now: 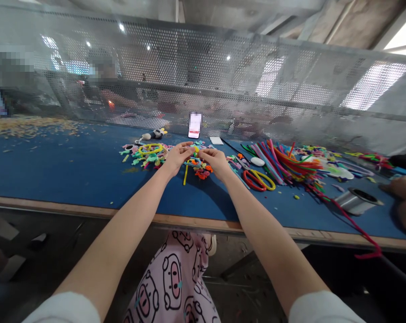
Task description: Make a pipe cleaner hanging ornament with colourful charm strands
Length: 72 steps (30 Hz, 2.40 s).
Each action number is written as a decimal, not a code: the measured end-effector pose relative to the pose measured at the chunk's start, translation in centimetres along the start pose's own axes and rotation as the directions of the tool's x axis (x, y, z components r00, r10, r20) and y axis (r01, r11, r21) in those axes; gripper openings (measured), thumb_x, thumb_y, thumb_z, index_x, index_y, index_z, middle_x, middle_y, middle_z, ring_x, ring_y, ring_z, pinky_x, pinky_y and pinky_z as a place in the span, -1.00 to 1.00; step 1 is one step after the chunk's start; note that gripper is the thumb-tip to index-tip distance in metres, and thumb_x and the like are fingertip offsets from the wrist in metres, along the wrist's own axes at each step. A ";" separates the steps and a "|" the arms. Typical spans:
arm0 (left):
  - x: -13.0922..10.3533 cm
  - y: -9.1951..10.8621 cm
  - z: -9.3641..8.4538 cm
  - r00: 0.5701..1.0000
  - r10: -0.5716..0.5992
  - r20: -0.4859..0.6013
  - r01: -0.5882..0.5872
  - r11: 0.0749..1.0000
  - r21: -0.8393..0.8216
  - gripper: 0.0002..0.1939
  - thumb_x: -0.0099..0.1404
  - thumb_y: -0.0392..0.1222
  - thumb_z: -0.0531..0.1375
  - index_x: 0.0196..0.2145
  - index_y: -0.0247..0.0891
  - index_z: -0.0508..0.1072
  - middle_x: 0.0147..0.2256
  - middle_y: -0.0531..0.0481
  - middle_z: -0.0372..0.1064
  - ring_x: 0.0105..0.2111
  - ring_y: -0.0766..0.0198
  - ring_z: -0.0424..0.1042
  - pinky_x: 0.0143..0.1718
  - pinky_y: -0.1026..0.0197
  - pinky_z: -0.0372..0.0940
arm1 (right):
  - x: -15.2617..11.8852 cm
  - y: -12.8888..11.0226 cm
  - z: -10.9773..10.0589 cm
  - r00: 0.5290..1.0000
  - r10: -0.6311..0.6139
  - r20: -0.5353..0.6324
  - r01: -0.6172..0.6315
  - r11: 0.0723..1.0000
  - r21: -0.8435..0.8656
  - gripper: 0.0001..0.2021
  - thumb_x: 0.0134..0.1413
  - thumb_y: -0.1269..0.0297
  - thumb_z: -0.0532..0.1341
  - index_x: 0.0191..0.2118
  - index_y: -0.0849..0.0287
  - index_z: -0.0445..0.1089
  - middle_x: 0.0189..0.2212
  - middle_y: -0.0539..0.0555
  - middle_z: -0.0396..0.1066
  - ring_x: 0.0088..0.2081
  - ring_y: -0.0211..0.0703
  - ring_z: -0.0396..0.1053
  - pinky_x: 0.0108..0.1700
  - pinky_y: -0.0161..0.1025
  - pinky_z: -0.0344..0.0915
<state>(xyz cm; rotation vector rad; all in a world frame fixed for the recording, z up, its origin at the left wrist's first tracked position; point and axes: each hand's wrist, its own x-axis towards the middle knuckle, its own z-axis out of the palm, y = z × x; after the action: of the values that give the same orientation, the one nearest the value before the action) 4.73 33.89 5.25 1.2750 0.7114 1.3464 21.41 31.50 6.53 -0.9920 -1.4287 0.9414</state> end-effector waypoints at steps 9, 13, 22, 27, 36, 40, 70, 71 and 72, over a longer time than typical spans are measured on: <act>-0.8 0.8 0.7 1.000 -0.011 0.028 0.013 0.999 -0.053 -0.59 0.18 -0.11 0.40 -0.08 -0.18 0.37 -0.33 0.07 0.41 -0.34 0.35 0.41 -0.39 0.35 0.26 | -0.3 0.2 0.5 1.000 0.016 -0.013 -0.016 1.000 -0.007 -0.63 -0.21 -0.06 0.40 -0.43 0.19 0.50 -0.44 0.05 0.50 -0.45 -0.27 0.29 -0.37 -0.28 0.19; -0.6 0.7 0.5 0.999 -0.003 0.052 0.004 1.000 -0.026 -0.60 0.17 -0.13 0.40 -0.09 -0.17 0.37 -0.32 0.07 0.40 -0.35 0.36 0.39 -0.45 0.36 0.19 | -0.2 0.3 0.5 1.000 0.008 0.017 -0.008 1.000 -0.009 -0.61 -0.20 -0.08 0.39 -0.44 0.19 0.47 -0.45 0.05 0.49 -0.45 -0.26 0.31 -0.36 -0.27 0.21; -0.3 0.6 0.3 0.996 -0.059 -0.062 0.065 0.994 0.091 -0.74 0.20 -0.05 0.33 -0.18 -0.20 0.57 -0.28 -0.01 0.49 -0.35 0.32 0.36 -0.40 0.29 0.19 | 0.0 0.0 0.4 0.996 -0.089 -0.017 0.086 0.989 -0.122 -0.70 -0.09 0.03 0.33 -0.44 0.20 0.45 -0.46 0.06 0.48 -0.39 -0.21 0.36 -0.28 -0.24 0.27; -0.3 0.8 0.2 0.984 -0.168 -0.059 0.170 0.985 0.037 -0.83 0.12 -0.11 0.33 -0.35 -0.24 0.58 -0.37 0.00 0.47 -0.42 0.35 0.32 -0.41 0.29 0.20 | 0.0 -0.1 0.3 0.994 -0.112 -0.006 0.109 0.977 -0.183 -0.72 -0.10 0.05 0.33 -0.44 0.19 0.42 -0.49 0.02 0.44 -0.42 -0.23 0.32 -0.29 -0.24 0.27; -0.6 1.2 0.6 0.976 -0.218 -0.005 0.218 0.976 0.025 -0.94 0.07 -0.23 0.22 -0.47 -0.26 0.41 -0.48 0.08 0.34 -0.49 0.38 0.27 -0.41 0.29 0.23 | -0.1 0.0 0.3 0.997 -0.060 0.051 0.065 0.992 -0.108 -0.67 -0.09 -0.03 0.31 -0.45 0.17 0.37 -0.50 0.00 0.40 -0.43 -0.25 0.28 -0.32 -0.26 0.24; -0.7 1.0 0.6 0.991 -0.130 -0.006 0.130 0.979 0.159 -0.92 0.11 -0.22 0.20 -0.42 -0.27 0.46 -0.42 0.06 0.38 -0.44 0.36 0.31 -0.39 0.29 0.21 | 0.1 0.2 0.2 0.999 -0.025 0.048 0.033 0.985 -0.169 -0.71 -0.07 0.03 0.30 -0.48 0.17 0.37 -0.53 0.00 0.38 -0.45 -0.24 0.28 -0.33 -0.25 0.23; -0.2 -0.4 -0.4 0.982 0.175 0.068 -0.188 0.896 0.402 -0.75 0.21 -0.03 0.31 -0.27 -0.27 0.61 -0.20 -0.11 0.58 -0.16 0.14 0.48 -0.03 0.10 0.30 | 0.1 0.5 -0.2 0.993 -0.113 0.021 0.115 0.982 -0.148 -0.67 -0.09 0.08 0.38 -0.22 0.19 0.57 -0.29 0.11 0.58 -0.28 -0.16 0.46 -0.17 -0.19 0.37; -0.1 -0.4 -0.5 0.981 0.177 0.075 -0.192 0.894 0.404 -0.75 0.21 -0.03 0.31 -0.27 -0.26 0.61 -0.20 -0.11 0.58 -0.15 0.13 0.48 -0.02 0.10 0.30 | 0.1 0.5 -0.2 0.991 -0.130 0.022 0.132 0.977 -0.165 -0.67 -0.09 0.07 0.38 -0.24 0.18 0.57 -0.29 0.11 0.58 -0.27 -0.14 0.47 -0.16 -0.18 0.37; -0.1 -0.4 -0.6 0.982 0.169 0.089 -0.191 0.893 0.407 -0.74 0.21 -0.02 0.31 -0.27 -0.26 0.62 -0.21 -0.11 0.58 -0.15 0.13 0.48 -0.03 0.10 0.30 | 0.1 0.5 -0.2 0.989 -0.145 0.019 0.146 0.972 -0.187 -0.68 -0.09 0.06 0.39 -0.26 0.18 0.58 -0.30 0.12 0.58 -0.27 -0.13 0.47 -0.16 -0.18 0.38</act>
<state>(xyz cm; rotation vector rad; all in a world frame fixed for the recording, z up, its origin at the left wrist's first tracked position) 4.25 34.08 4.71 1.7447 0.8924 1.3471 21.66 31.72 6.13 -1.0070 -1.5940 0.7122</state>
